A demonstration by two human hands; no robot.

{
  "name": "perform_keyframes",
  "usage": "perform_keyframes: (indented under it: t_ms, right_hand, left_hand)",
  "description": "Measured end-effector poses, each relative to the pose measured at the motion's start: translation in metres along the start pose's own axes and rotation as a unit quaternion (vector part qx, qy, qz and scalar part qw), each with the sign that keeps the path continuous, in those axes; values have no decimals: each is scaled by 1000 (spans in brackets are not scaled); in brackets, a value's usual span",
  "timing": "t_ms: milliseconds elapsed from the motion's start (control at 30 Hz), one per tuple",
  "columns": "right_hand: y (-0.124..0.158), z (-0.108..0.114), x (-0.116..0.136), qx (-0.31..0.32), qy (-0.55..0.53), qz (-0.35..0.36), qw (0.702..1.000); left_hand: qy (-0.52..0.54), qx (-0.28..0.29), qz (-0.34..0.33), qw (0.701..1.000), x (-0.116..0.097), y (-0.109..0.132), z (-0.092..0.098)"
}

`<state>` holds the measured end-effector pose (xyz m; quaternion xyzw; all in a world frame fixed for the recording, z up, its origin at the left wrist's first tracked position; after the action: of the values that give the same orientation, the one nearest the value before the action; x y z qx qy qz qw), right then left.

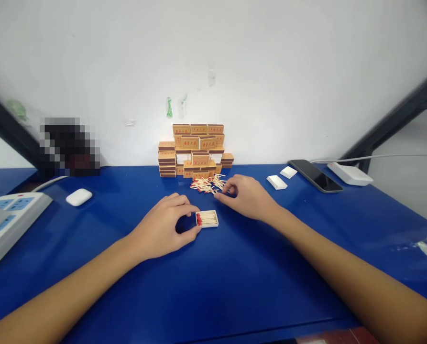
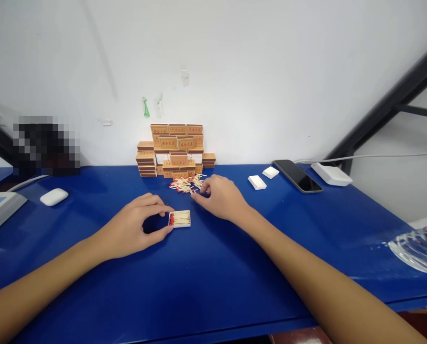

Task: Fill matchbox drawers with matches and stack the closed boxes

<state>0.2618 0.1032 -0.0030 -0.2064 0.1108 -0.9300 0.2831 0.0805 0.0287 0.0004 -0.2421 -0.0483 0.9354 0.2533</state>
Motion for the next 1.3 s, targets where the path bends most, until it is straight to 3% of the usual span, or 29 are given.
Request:
perform_keyframes:
  t_ms: [200,400,533,767,933,1100,1200,1300]
  right_hand:
    - [0,-14,9,22,8,-18,1000]
    - [6,-6,-9,97,-45,-46,993]
    - [6,0,-12,109,-83,-40,990]
    - [3,12,-2,88,-121,-14,989]
    - [6,9,39,61,-153,88,982]
    - [15,-9,67,73,-129,133,980]
    - [14,-2,69,57,-129,150,979]
    - [10,15,55,28,-96,144,985]
  left_hand:
    - [-1,12,7,1000,1,-1,-2]
    - [-1,6,7,1000,0,-1,-1]
    - [1,10,9,1000,0,-1,-1]
    - [-5,5,3,1000,0,0,-2]
    - [-4,8,7,1000,1,-1,-2]
    - [-5,13,8,1000,1,0,-3]
    - [-9,6,5,1000,0,-1,-2]
    - [-6,2,3,1000,-1,-1,-1]
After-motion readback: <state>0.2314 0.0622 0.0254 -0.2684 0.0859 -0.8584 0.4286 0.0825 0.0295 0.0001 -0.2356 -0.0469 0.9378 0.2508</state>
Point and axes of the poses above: each hand's wrist, its own y-axis away from the middle knuckle, its own z-axis out of the back of the hand, x = y × z, the point moved 9 cm from there along -y, towards the middle knuckle, and after that the axes turned 13 degrees about z, right-handed, at the moved point
